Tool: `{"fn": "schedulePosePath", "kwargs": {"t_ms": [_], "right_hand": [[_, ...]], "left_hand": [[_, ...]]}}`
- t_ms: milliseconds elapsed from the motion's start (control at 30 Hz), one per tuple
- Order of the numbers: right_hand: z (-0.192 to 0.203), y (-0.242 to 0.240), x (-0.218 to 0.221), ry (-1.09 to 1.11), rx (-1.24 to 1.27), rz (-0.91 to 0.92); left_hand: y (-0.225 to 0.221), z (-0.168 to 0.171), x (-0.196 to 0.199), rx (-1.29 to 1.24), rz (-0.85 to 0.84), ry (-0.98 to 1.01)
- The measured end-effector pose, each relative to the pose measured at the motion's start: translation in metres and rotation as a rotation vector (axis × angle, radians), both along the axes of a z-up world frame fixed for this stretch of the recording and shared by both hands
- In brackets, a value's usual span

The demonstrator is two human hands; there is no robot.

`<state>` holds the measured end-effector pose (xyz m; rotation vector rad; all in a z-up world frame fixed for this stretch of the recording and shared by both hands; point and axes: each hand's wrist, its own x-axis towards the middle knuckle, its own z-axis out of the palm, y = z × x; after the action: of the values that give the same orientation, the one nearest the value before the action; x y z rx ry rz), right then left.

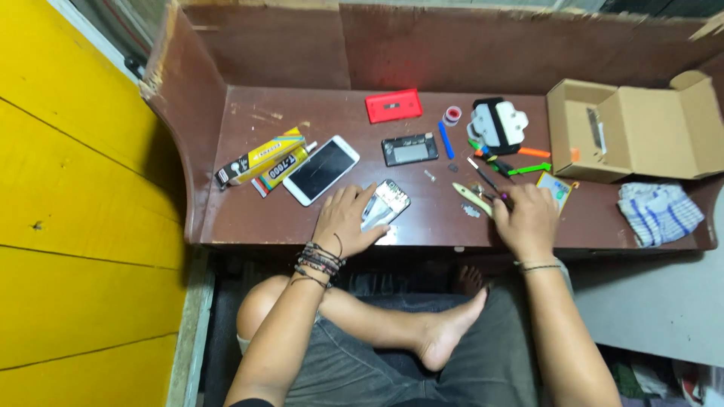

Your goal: Applying adhesive to a smartphone frame and assembling internal components during a repair.

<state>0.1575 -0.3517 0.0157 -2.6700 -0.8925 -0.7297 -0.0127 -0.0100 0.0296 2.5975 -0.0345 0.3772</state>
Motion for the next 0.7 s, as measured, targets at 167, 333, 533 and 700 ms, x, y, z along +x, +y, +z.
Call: {"fn": "schedulePosePath", "kwargs": {"t_ms": [167,333,533,700], "right_hand": [[-0.008,-0.033,0.009,0.166,-0.141,-0.186],[-0.025,-0.035,0.015,0.259,-0.126,-0.206],[-0.032,-0.034,0.021,0.271,-0.100,-0.202],[-0.035,-0.033,0.016,0.235,-0.002,-0.159]], "left_hand": [[-0.009,-0.010,0.001,0.082,0.050,-0.010],[-0.013,-0.012,-0.002,0.115,0.080,-0.006],[-0.013,-0.015,0.001,0.112,0.070,-0.021],[-0.021,-0.014,0.003,0.115,0.070,-0.015]]}}
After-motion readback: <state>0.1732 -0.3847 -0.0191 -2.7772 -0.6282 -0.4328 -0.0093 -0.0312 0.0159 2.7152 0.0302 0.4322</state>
